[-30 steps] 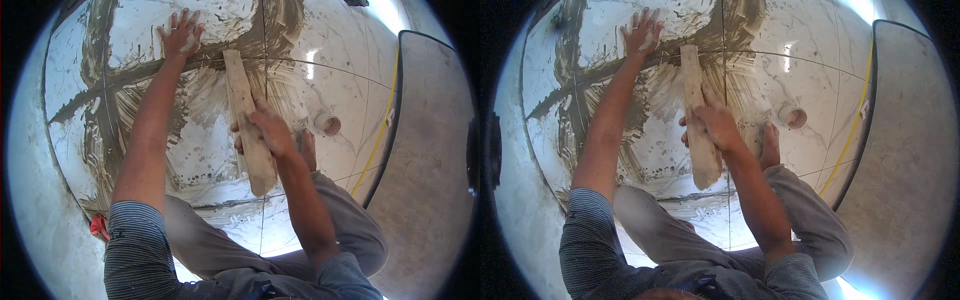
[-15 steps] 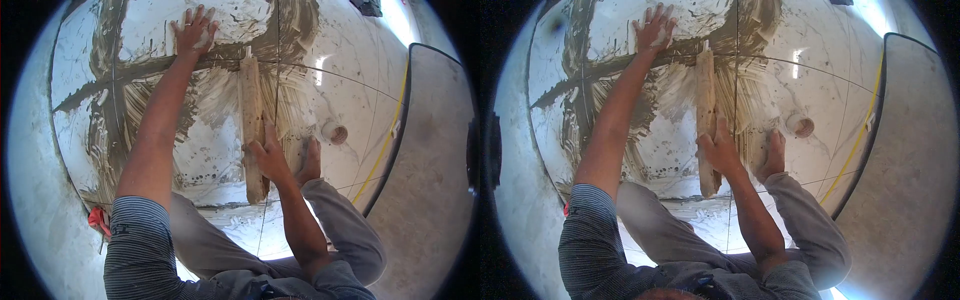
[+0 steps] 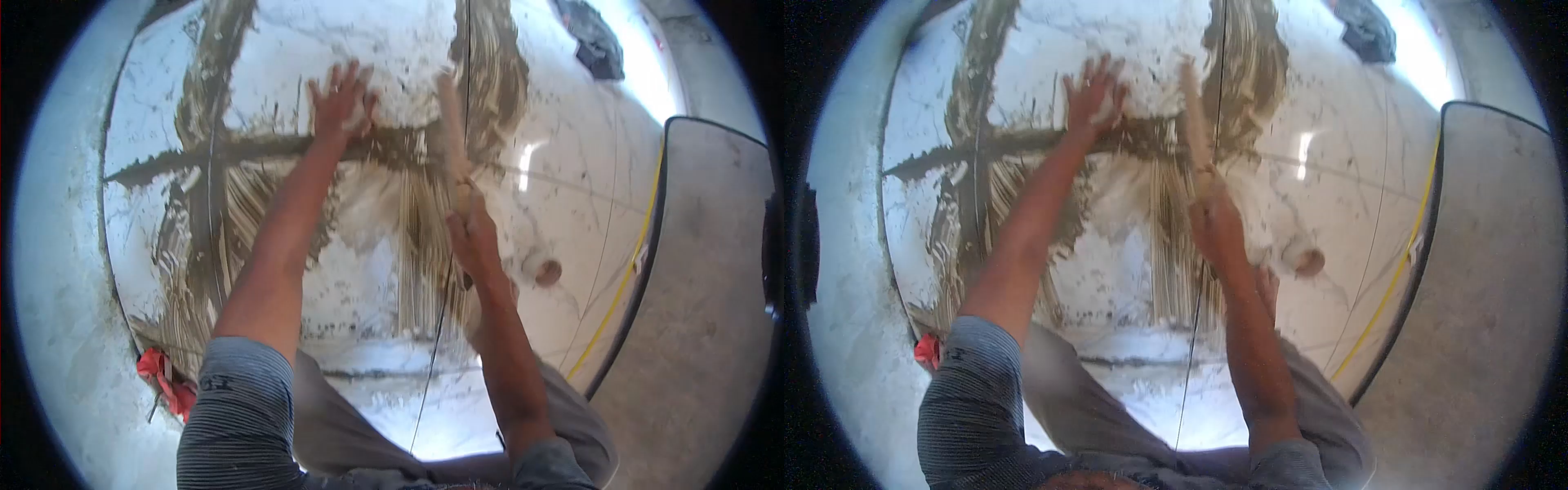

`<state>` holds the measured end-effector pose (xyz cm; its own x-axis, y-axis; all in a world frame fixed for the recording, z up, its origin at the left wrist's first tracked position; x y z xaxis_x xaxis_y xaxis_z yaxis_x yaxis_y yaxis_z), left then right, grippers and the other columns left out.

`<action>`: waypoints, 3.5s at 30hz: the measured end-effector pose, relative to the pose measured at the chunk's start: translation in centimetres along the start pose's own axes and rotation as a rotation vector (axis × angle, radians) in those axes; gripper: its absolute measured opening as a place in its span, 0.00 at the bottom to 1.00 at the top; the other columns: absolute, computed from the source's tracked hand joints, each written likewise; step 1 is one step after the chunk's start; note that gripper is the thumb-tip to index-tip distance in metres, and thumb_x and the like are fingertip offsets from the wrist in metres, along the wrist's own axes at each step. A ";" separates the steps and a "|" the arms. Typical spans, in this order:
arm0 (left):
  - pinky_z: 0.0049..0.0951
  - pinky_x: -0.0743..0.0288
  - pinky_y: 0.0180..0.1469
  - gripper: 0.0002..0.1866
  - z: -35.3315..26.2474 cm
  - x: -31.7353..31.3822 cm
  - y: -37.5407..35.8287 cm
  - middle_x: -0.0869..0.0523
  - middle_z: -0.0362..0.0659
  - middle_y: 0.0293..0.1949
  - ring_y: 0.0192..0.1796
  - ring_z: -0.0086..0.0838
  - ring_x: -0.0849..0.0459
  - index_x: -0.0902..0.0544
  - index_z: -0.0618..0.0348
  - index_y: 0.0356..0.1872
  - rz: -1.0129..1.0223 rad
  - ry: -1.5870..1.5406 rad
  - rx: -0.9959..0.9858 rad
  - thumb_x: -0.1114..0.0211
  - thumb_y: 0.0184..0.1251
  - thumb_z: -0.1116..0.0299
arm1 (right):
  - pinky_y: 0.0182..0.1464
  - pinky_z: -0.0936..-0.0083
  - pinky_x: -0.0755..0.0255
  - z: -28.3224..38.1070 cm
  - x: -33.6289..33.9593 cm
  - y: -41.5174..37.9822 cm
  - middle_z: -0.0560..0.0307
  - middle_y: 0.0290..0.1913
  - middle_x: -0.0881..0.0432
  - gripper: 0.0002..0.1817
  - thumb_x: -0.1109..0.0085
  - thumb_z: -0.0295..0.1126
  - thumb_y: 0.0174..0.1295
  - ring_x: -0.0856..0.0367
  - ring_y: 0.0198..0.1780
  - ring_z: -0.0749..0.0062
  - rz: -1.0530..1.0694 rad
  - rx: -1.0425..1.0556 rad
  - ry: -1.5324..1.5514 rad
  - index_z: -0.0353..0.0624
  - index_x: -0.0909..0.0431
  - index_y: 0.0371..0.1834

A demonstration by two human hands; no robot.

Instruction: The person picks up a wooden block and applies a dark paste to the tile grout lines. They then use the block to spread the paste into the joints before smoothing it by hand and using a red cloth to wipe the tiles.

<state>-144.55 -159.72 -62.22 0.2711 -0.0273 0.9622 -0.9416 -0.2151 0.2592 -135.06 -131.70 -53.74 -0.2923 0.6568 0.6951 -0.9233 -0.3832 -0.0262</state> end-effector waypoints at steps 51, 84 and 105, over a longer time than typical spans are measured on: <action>0.69 0.62 0.67 0.32 5.1 0.3 2.4 0.45 0.42 0.73 0.73 0.45 0.48 0.39 0.43 0.70 0.223 -0.144 0.225 0.49 0.65 0.47 | 0.70 0.39 0.61 8.8 -18.6 45.8 0.44 0.74 0.50 0.42 0.58 0.59 0.65 0.54 0.75 0.54 0.104 0.627 -0.567 0.37 0.50 0.72; 0.67 0.65 0.68 0.31 6.8 0.1 4.2 0.44 0.43 0.73 0.74 0.47 0.49 0.39 0.42 0.70 0.194 -0.089 0.246 0.56 0.70 0.42 | 0.74 0.50 0.68 6.4 -15.1 47.7 0.45 0.76 0.56 0.44 0.68 0.63 0.66 0.60 0.77 0.57 0.156 0.710 -0.616 0.39 0.56 0.74; 0.68 0.60 0.66 0.33 7.4 0.2 5.2 0.47 0.42 0.74 0.73 0.47 0.46 0.42 0.42 0.71 0.213 -0.121 0.251 0.49 0.67 0.48 | 0.74 0.49 0.67 14.1 -24.4 51.0 0.48 0.75 0.50 0.43 0.66 0.64 0.65 0.56 0.76 0.58 0.159 0.884 -0.559 0.42 0.51 0.73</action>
<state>-147.94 -168.04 -61.30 0.1097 -0.2100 0.9715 -0.9050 -0.4253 0.0103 -171.47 -176.38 -61.92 -0.0302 0.2515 0.9674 -0.3085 -0.9229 0.2303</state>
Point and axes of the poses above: each hand's wrist, its own y-axis towards the middle knuckle, its own x-axis out of the back of the hand, z = x × y, the point moved 8 cm from there along y, towards the middle knuckle
